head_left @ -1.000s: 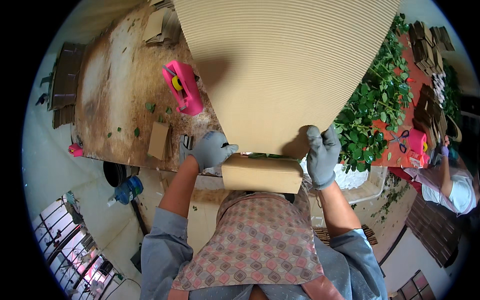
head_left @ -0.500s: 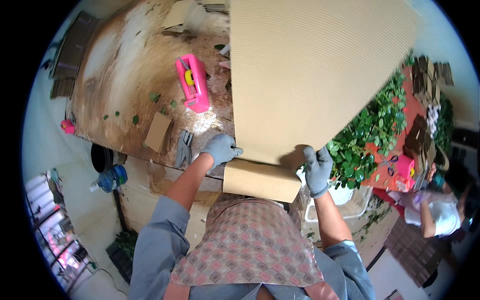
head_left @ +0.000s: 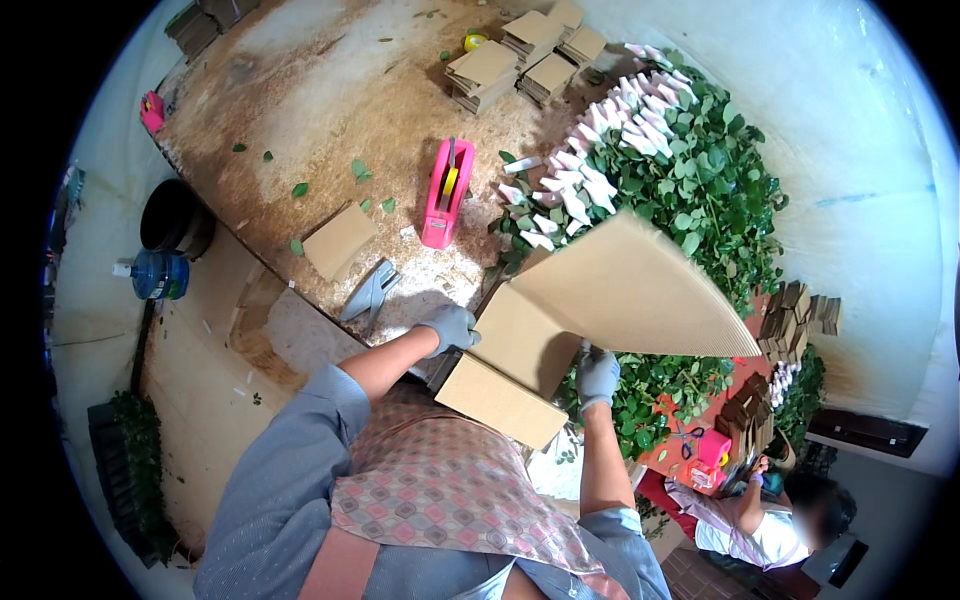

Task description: The person folds a cardboard sleeve, places several roses into it, and continues this process with more flowers and sleeves at a workstation.

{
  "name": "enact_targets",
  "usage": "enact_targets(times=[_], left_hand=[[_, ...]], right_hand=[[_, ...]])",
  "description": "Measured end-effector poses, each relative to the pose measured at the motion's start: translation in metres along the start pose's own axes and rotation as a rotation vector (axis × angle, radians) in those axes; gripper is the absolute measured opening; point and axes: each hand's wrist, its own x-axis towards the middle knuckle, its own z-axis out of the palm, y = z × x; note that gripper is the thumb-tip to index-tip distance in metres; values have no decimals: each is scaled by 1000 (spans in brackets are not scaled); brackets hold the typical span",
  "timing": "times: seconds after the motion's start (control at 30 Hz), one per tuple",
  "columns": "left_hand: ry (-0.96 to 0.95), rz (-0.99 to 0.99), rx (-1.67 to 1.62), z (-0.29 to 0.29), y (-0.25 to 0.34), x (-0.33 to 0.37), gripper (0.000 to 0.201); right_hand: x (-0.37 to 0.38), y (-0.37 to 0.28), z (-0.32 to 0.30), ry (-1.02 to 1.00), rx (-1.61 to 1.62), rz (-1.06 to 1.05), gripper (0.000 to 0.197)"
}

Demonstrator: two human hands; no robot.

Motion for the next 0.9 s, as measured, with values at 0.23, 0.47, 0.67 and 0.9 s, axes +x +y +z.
enact_targets(times=[0.23,0.47,0.67,0.9], left_hand=[[-2,50,-2,10,-14,12,40],[-19,37,-15,5,-16,14,37],[-5,32,-40,11,-22,24,37],[-310,240,396,-84,107,-35,50]], right_hand=[[-3,-33,-21,-156,-337,88,49],[-5,-118,16,-418,-449,-438,32],[8,-80,84,-253,-357,-353,35],[-1,-80,69,-202,-323,-431,32]])
